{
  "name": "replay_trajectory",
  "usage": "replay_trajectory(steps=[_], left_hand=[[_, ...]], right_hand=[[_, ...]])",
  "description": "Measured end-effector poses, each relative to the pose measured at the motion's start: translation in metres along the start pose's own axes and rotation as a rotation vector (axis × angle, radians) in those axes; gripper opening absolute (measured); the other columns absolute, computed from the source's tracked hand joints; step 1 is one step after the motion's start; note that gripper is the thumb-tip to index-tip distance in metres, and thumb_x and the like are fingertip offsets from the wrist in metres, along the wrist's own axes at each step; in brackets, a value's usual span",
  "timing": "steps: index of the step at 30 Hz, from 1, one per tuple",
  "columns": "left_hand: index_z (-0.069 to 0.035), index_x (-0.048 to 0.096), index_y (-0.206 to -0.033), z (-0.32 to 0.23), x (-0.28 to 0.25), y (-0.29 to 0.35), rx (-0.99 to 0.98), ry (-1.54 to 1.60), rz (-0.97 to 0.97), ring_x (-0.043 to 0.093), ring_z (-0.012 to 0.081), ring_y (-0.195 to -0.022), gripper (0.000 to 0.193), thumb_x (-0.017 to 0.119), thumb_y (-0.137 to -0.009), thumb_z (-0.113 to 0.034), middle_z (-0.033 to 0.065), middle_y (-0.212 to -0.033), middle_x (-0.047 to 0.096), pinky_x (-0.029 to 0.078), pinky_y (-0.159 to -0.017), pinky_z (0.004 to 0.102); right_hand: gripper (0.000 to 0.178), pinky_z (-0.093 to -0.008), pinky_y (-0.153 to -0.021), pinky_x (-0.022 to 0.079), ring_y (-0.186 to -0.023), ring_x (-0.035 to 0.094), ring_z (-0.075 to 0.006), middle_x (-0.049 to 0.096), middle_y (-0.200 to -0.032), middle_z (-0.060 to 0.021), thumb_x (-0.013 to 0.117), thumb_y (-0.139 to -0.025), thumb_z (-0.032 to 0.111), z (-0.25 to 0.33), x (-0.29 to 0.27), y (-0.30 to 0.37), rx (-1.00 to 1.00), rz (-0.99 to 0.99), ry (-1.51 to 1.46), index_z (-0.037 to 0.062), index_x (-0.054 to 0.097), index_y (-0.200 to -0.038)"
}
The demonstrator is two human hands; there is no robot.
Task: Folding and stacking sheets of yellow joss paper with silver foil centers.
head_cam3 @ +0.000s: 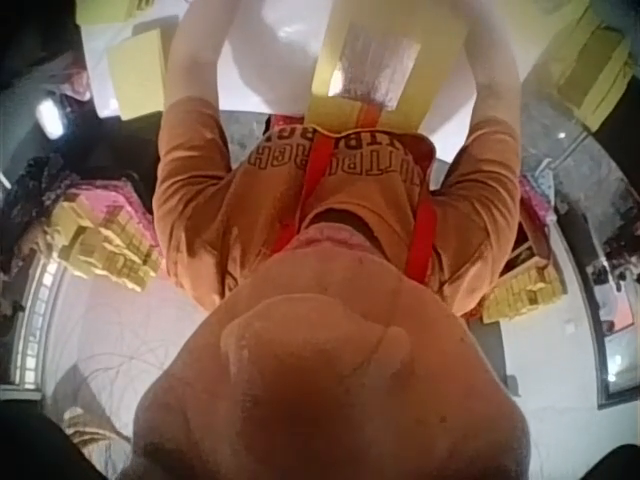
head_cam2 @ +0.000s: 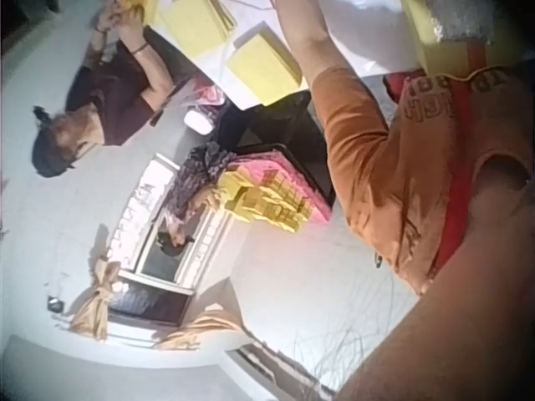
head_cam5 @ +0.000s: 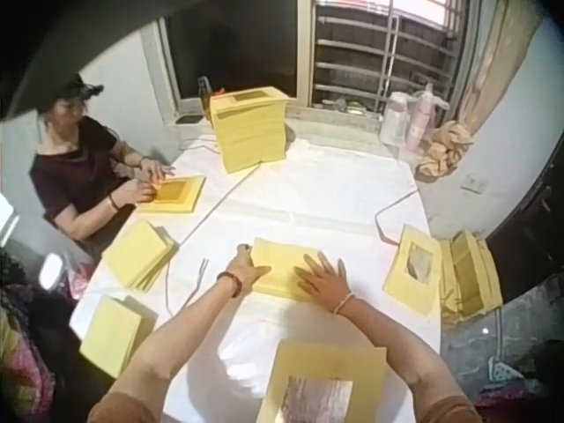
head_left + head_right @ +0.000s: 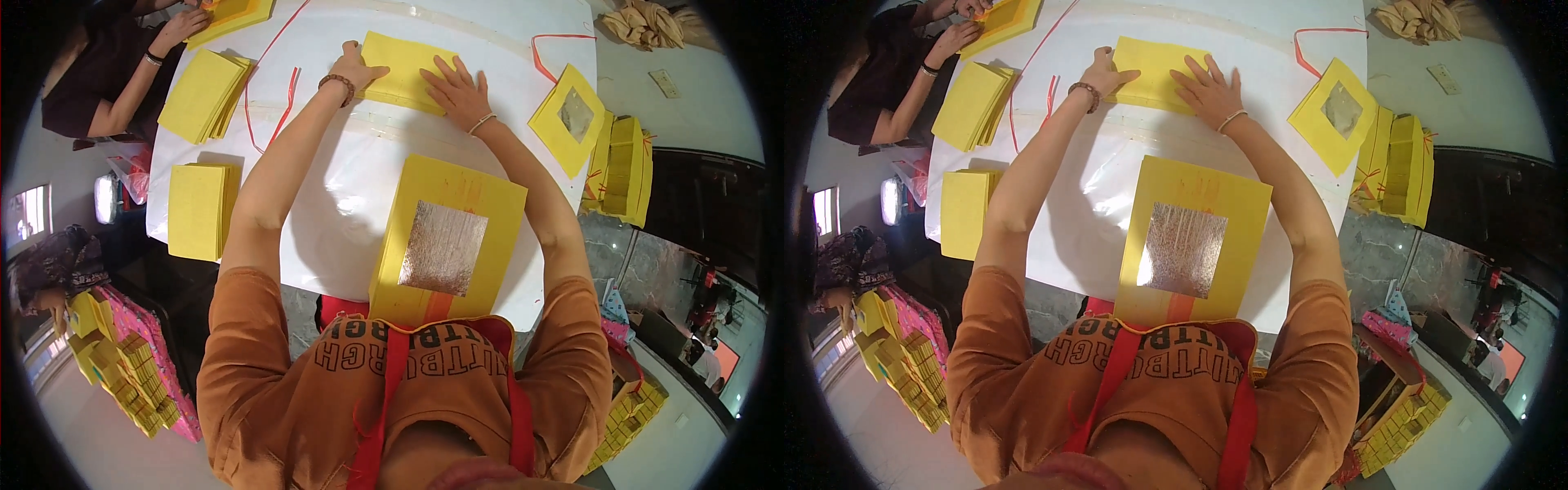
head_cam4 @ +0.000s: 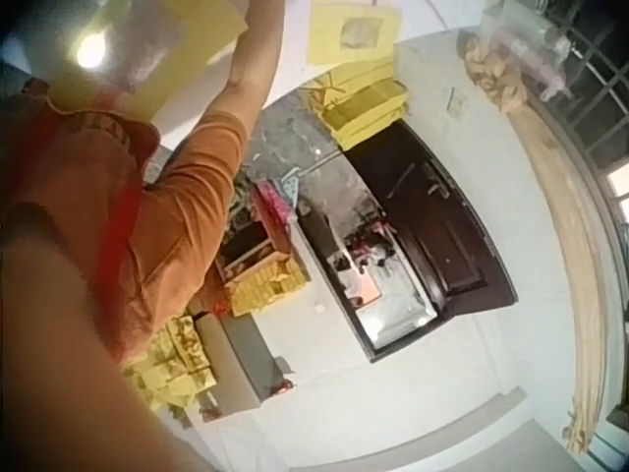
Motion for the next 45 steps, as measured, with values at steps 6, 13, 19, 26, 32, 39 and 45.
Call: replay_trajectory(steps=[6,13,19,26,32,39,45], left_hand=[[-0.027,0.028,-0.138,-0.058,-0.006,0.043,0.382,-0.585,-0.379,0.029,0.0297,-0.129,0.067,0.057,-0.081,-0.047,0.0107,-0.141,0.032,0.024,-0.101,0.0536],[-0.035,0.029,-0.138,-0.052,0.039,0.041,0.641,-0.666,-0.209,0.020,0.0287,-0.134,0.047,0.033,-0.093,-0.045,0.0025,-0.145,0.026,0.025,-0.099,0.0579],[-0.033,0.032,-0.137,-0.059,0.039,0.035,0.541,-0.827,-0.069,0.021,0.0282,-0.133,0.047,0.033,-0.092,-0.046,0.0030,-0.145,0.025,0.024,-0.098,0.0606],[-0.030,0.039,-0.132,-0.077,0.026,0.029,0.523,-0.755,0.089,0.032,0.0234,-0.127,0.046,0.035,-0.090,-0.048,0.0027,-0.137,0.038,0.020,-0.097,0.0586],[-0.030,0.042,-0.131,-0.086,0.020,0.030,0.534,-0.784,0.134,0.033,0.0230,-0.128,0.047,0.035,-0.090,-0.052,0.0007,-0.136,0.040,0.021,-0.097,0.0602],[-0.016,0.053,-0.123,-0.098,-0.037,0.068,0.675,-0.369,-0.053,0.054,0.0237,-0.108,0.041,0.040,-0.090,-0.037,0.0090,-0.119,0.057,0.033,-0.093,0.0448],[-0.008,0.057,-0.118,-0.053,-0.032,0.213,0.670,0.233,0.098,0.058,0.0171,-0.096,0.033,0.051,-0.089,-0.023,0.0091,-0.106,0.063,0.045,-0.083,0.0289]], right_hand=[[0.043,-0.0666,-0.101,0.008,-0.138,0.007,-0.0212,0.014,-0.149,0.0082,0.027,-0.094,0.048,-0.008,0.013,0.002,0.017,0.114,-0.091,0.0405,0.030,-0.136],[0.044,-0.0669,-0.101,0.006,-0.139,0.003,-0.0195,0.011,-0.150,0.0083,0.024,-0.094,0.051,-0.005,0.002,-0.002,0.034,0.110,-0.127,0.0418,0.028,-0.137],[0.054,-0.0614,-0.105,0.004,-0.139,0.005,-0.0217,0.015,-0.150,-0.0030,0.026,-0.092,0.053,-0.010,-0.041,-0.001,0.083,0.431,-0.275,0.0323,0.020,-0.142],[0.051,-0.0342,-0.107,0.024,-0.130,0.033,-0.0215,0.039,-0.138,-0.0080,0.040,-0.093,0.042,-0.030,-0.159,0.105,0.179,0.071,-0.859,0.0121,0.040,-0.135],[0.042,-0.0302,-0.101,0.032,-0.122,0.041,-0.0171,0.047,-0.131,-0.0070,0.046,-0.093,0.028,-0.022,-0.155,0.178,0.262,-0.112,-0.881,0.0058,0.047,-0.128],[0.036,-0.0357,-0.102,0.032,-0.125,0.040,-0.0267,0.051,-0.126,-0.0110,0.057,-0.086,0.021,0.033,-0.166,0.230,0.209,-0.357,-0.819,0.0064,0.055,-0.119],[0.039,-0.0390,-0.104,0.028,-0.128,0.036,-0.0302,0.050,-0.128,-0.0092,0.067,-0.074,0.008,0.088,-0.165,0.271,0.166,-0.322,-0.630,0.0082,0.060,-0.112]])
Point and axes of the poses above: each hand's wrist, its own y-axis away from the middle knuckle, its own x-axis out of the palm, z = x × y, the point moved 9 cm from there along -y, towards the middle knuckle
